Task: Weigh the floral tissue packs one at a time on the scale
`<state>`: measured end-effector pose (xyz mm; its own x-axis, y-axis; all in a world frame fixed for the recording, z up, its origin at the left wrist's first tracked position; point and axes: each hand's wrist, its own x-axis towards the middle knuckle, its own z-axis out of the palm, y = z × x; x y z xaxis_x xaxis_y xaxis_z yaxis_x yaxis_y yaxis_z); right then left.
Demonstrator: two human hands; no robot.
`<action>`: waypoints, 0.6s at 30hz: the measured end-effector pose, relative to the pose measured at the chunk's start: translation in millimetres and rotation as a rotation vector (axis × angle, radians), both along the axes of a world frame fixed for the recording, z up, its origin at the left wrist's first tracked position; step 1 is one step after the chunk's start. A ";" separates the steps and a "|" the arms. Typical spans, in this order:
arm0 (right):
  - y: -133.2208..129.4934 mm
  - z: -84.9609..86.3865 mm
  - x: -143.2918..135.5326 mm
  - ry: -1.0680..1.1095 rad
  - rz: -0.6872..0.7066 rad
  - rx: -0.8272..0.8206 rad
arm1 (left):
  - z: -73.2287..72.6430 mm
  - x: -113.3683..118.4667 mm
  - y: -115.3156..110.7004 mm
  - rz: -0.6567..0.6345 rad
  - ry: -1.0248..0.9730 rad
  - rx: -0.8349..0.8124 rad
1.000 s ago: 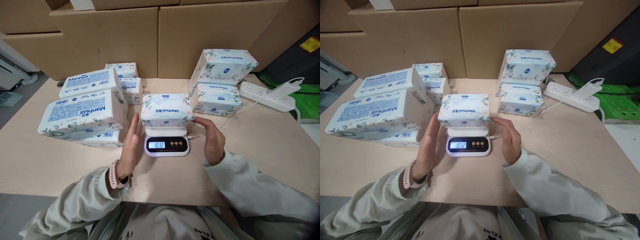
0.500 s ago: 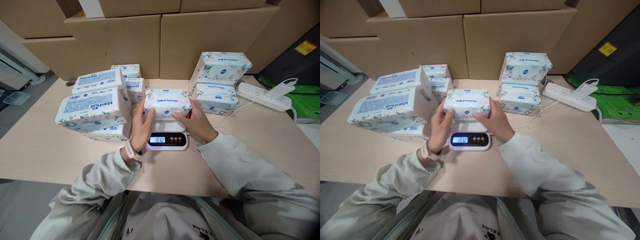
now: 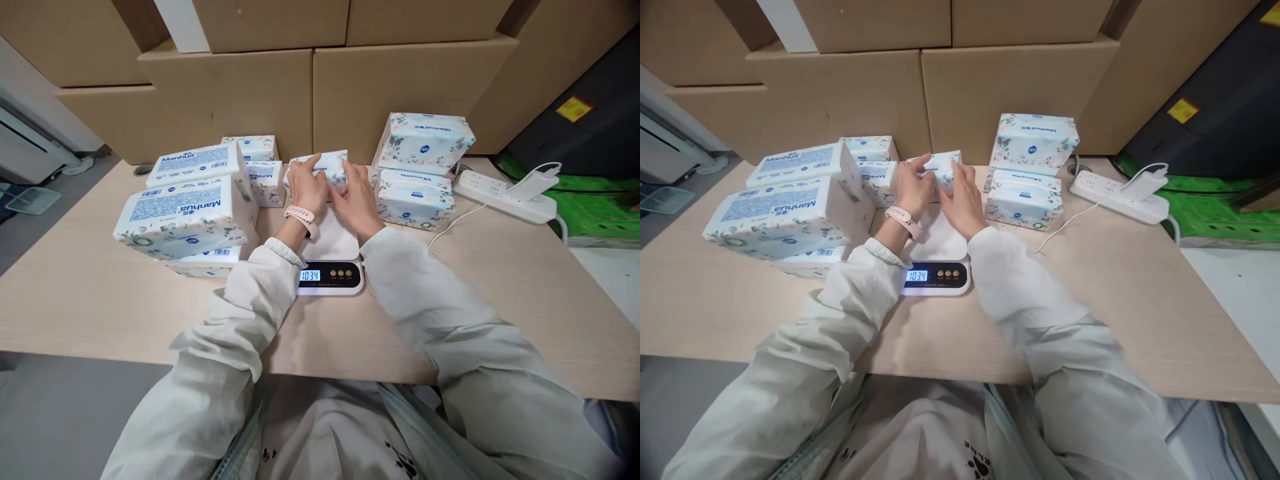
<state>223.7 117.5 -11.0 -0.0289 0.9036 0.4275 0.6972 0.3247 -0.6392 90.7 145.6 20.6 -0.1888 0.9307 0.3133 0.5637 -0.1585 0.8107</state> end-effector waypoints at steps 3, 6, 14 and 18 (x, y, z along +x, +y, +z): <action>1.7 -1.7 -1.1 -0.039 -0.021 -0.042 | -0.1 2.3 0.2 0.008 -0.038 0.020; 0.2 2.3 5.9 -0.047 -0.021 -0.038 | -3.6 -11.6 0.2 0.079 -0.216 0.035; 3.3 4.9 7.3 0.007 0.100 -0.109 | -14.0 -17.1 15.2 0.030 -0.431 -0.045; -4.0 16.7 5.2 0.019 0.077 -0.086 | 19.9 2.4 -55.4 -0.107 -0.442 -0.035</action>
